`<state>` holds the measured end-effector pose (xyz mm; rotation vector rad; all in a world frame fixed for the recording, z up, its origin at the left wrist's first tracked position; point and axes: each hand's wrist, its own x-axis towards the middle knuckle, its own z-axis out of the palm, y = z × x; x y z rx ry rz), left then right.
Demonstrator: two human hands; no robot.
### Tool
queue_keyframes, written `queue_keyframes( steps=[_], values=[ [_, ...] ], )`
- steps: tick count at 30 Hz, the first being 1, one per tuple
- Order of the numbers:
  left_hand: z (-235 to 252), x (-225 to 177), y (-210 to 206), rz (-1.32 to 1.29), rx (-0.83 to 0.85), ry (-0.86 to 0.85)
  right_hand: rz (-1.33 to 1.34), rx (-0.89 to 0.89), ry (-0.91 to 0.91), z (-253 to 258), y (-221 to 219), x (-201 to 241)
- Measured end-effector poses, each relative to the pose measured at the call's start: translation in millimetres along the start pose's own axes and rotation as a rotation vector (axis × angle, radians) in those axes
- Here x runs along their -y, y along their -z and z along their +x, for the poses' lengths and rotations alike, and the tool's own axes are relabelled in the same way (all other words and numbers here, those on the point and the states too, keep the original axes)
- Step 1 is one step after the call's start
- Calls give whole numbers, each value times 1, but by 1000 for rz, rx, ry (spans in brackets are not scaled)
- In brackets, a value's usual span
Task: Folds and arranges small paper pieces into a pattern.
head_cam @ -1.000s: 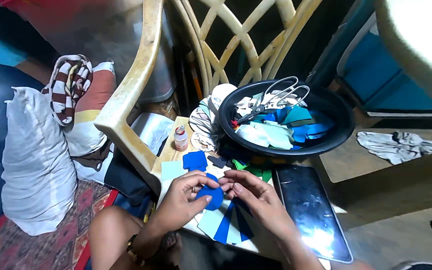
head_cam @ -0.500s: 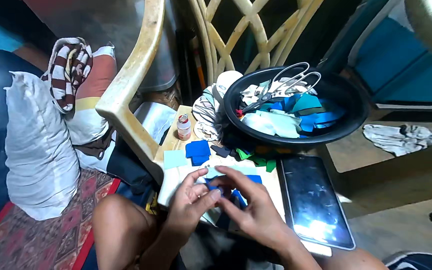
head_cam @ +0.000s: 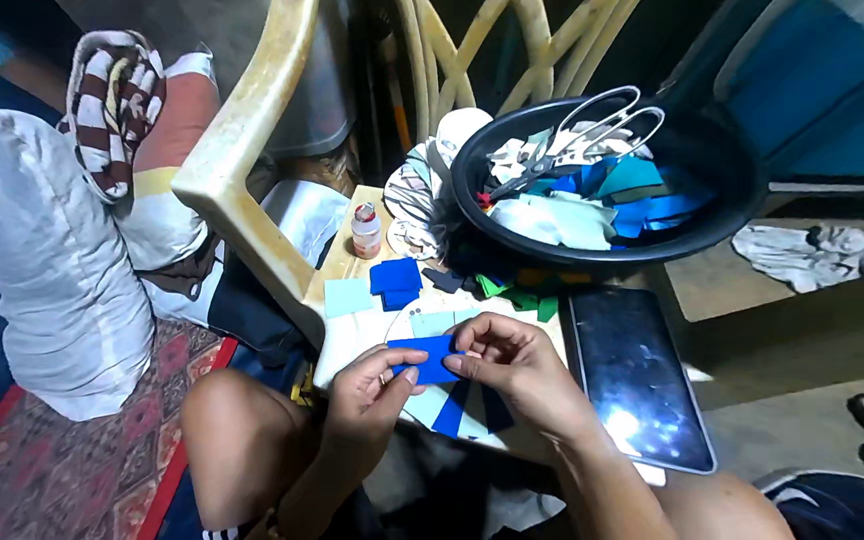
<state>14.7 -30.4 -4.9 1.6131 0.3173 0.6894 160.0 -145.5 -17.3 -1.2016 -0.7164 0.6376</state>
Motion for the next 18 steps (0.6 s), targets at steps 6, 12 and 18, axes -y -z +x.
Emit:
queue_keyframes(
  steps=[6,12,18],
  values=[
    [-15,11,5,250,-86,14,-378,150,41,-3,5,-2],
    [-16,15,8,416,-28,107,-686,153,101,-2,-3,-8],
    [-16,21,9,536,-18,31,-773,175,178,-2,-6,-10]
  ],
)
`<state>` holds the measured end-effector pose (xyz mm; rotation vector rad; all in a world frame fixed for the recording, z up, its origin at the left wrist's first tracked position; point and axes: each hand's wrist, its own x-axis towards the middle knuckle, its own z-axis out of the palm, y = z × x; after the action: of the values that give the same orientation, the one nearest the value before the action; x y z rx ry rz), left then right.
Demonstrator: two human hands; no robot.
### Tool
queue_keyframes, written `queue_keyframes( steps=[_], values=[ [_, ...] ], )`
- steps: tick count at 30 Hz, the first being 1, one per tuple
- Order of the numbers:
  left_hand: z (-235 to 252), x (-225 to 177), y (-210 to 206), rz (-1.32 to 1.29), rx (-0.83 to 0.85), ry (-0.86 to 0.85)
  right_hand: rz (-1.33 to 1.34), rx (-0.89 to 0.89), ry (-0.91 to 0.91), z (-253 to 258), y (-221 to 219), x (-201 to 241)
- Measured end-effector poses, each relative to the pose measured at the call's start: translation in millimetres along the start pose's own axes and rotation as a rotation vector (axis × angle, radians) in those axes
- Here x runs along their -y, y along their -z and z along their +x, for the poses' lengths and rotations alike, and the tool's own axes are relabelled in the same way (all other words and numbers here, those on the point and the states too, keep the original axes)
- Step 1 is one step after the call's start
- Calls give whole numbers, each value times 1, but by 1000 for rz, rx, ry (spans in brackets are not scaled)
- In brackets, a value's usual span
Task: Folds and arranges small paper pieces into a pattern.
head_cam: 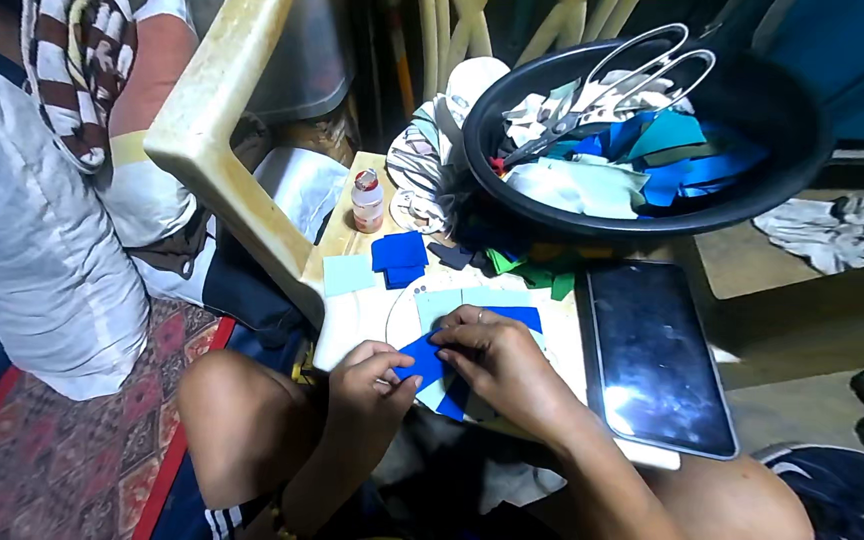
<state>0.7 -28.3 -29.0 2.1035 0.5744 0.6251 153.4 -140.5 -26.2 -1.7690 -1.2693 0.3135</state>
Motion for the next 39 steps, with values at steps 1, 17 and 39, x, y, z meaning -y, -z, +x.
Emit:
queue_keyframes(
  steps=[1,17,39],
  values=[
    [0,0,0,12,-3,-6,-5,-1,5,0,0,0],
    [8,10,17,105,-84,-35,-41,-26,40,0,-5,-5],
    [9,23,11,225,-62,-309,-56,-47,63,1,-6,-8]
  ],
)
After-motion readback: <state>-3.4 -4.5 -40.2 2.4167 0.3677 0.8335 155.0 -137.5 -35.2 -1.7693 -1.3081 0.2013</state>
